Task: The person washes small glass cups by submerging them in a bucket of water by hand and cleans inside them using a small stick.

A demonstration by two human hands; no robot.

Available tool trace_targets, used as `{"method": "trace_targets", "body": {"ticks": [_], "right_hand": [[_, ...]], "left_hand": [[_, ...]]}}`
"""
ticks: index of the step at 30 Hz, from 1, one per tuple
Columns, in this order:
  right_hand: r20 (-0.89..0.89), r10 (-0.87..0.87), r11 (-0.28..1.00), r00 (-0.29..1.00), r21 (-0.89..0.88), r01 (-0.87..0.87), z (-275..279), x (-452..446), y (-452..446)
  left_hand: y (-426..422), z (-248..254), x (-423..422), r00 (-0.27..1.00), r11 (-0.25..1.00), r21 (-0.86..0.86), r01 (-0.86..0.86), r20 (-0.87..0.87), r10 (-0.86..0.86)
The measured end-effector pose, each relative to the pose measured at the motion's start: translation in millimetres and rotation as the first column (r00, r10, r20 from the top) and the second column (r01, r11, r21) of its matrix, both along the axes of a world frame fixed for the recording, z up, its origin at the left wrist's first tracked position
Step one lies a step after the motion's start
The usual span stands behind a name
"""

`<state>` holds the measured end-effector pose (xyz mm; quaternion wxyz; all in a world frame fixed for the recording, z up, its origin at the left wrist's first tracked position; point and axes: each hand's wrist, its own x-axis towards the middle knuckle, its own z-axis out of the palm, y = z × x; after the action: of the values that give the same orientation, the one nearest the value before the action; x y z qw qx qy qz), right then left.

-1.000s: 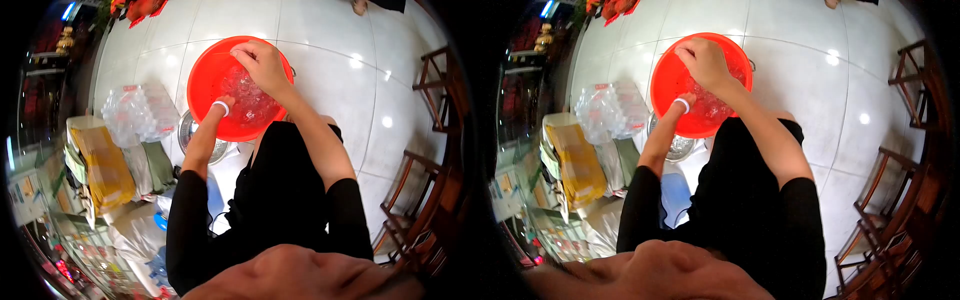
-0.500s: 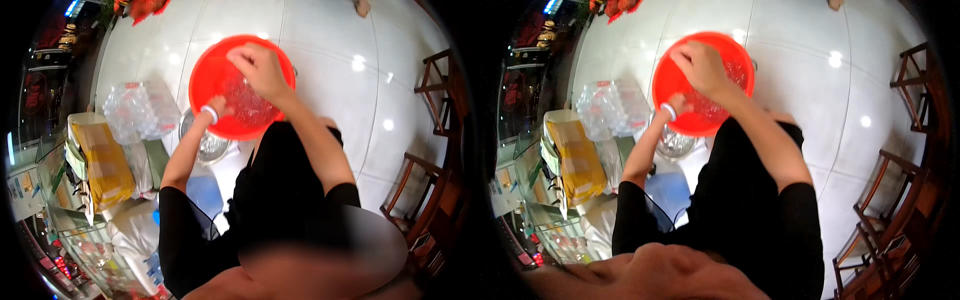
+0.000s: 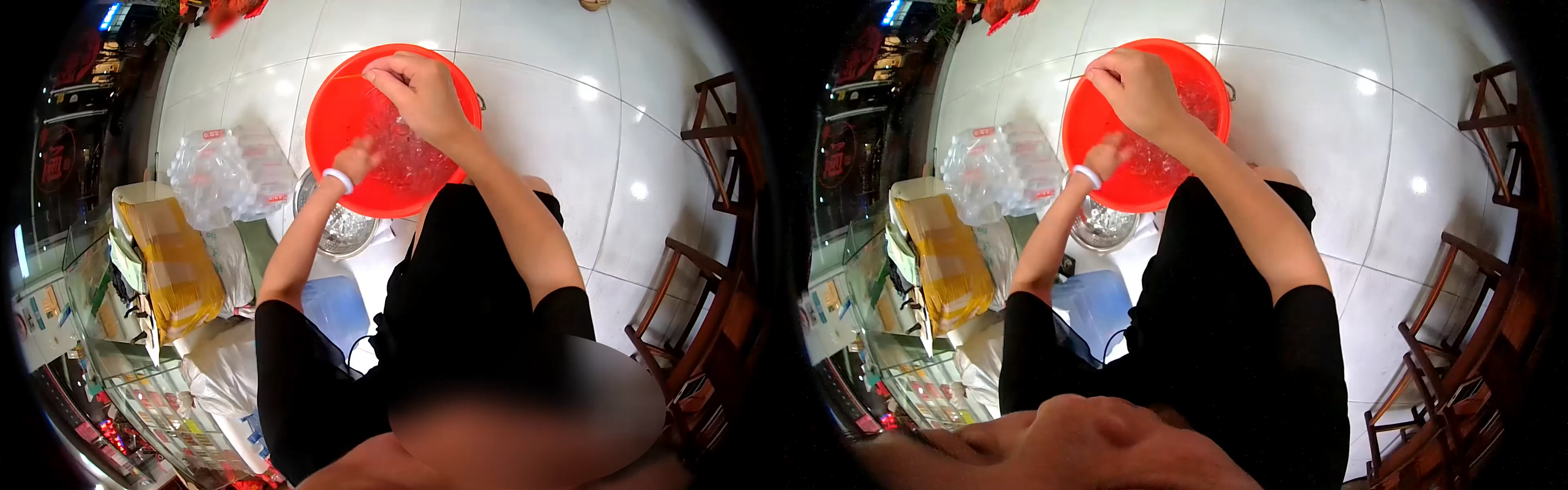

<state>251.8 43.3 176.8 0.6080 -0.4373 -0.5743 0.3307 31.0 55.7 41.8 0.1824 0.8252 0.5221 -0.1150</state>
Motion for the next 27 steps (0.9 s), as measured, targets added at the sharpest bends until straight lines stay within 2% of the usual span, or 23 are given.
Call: {"method": "trace_targets", "body": {"ticks": [1, 3, 4, 5, 6, 7, 9, 10, 11, 12, 13, 15, 16, 18, 19, 20, 22, 23, 25, 26, 27], "right_hand": [[-0.002, 0.007, 1.000, 1.000, -0.003, -0.007, -1, -1, 1], [0.005, 0.029, 1.000, 1.000, 0.003, -0.029, 0, -1, 5], [0.043, -0.009, 1.000, 0.999, -0.002, 0.009, -2, -3, 4], [0.045, -0.029, 0.999, 0.999, -0.014, 0.030, 0, 0, 3], [0.029, -0.009, 1.000, 1.000, 0.016, 0.008, 3, 1, 0], [0.017, 0.025, 0.998, 1.000, 0.056, -0.026, 7, 1, -2], [0.028, 0.049, 0.998, 0.998, 0.026, -0.049, 9, 0, 0], [0.030, 0.023, 0.999, 0.999, 0.026, -0.024, 6, -1, 3], [0.025, -0.003, 1.000, 1.000, 0.004, 0.003, 3, -1, 2], [0.031, 0.015, 0.999, 0.999, 0.030, -0.016, 6, 0, 0], [0.032, 0.016, 0.999, 0.999, 0.030, -0.017, 6, 1, 0], [0.024, 0.014, 1.000, 1.000, 0.024, -0.015, 5, -1, 0], [0.023, 0.040, 0.999, 0.999, -0.006, -0.040, 5, -1, 1], [-0.004, 0.052, 0.998, 0.999, -0.021, -0.052, 7, -2, 0], [-0.022, 0.057, 0.998, 0.998, -0.030, -0.057, 8, -2, 0], [-0.024, 0.059, 0.998, 0.998, -0.026, -0.059, 7, -2, 1], [-0.043, 0.021, 1.000, 0.999, -0.020, -0.022, 3, -4, 5], [-0.016, 0.040, 0.999, 0.999, -0.016, -0.040, -3, -5, 2], [0.231, -0.102, 0.994, 0.968, 0.002, 0.105, -19, -2, 9], [0.197, -0.063, 0.994, 0.978, -0.078, 0.080, -16, -1, 13], [0.285, -0.011, 0.968, 0.959, -0.237, 0.082, -12, 4, 13]], "left_hand": [[-7, -26, -9, 0.922, 0.948, -0.208, 0.241, -0.255, -0.291], [-10, -20, -4, 0.761, 0.835, -0.358, 0.417, -0.364, -0.536], [2, -15, -2, 0.941, 0.965, -0.184, 0.190, -0.248, -0.232], [4, 2, 4, 0.994, 0.994, -0.073, -0.087, -0.070, 0.082], [3, -4, -4, 0.993, 1.000, -0.006, -0.013, 0.114, 0.014], [-6, -23, -12, 0.977, 0.981, -0.142, 0.133, -0.148, -0.154], [-9, -25, -17, 0.821, 0.895, -0.335, 0.295, -0.390, -0.416], [5, -24, -20, 0.949, 0.977, -0.147, 0.156, -0.252, -0.190], [9, 3, -9, 0.998, 1.000, -0.010, -0.023, -0.063, 0.023], [11, 21, -2, 0.982, 0.976, 0.169, -0.139, 0.154, 0.113], [14, 41, 6, 0.981, 0.976, 0.168, -0.140, 0.155, 0.114], [15, 82, 15, 0.973, 0.976, 0.210, -0.050, 0.232, 0.000], [15, 100, 19, 0.974, 0.977, 0.206, -0.059, 0.225, 0.012], [17, 122, 30, 0.841, 0.994, -0.098, -0.038, 0.534, 0.085], [20, 104, 34, 0.843, 0.995, -0.096, -0.038, 0.532, 0.084], [26, 71, 34, 0.862, 0.963, -0.268, -0.037, 0.479, 0.167], [21, 33, 21, 0.873, 0.905, -0.423, -0.043, 0.425, 0.240], [10, 16, 17, 0.893, 0.935, -0.345, -0.084, 0.391, 0.224], [16, -8, 21, 0.944, 0.983, -0.158, -0.092, 0.300, 0.137], [12, -14, 20, 0.965, 0.991, -0.089, -0.097, 0.235, 0.116], [9, 33, 29, 0.963, 0.982, -0.173, -0.073, 0.244, 0.115]]}}
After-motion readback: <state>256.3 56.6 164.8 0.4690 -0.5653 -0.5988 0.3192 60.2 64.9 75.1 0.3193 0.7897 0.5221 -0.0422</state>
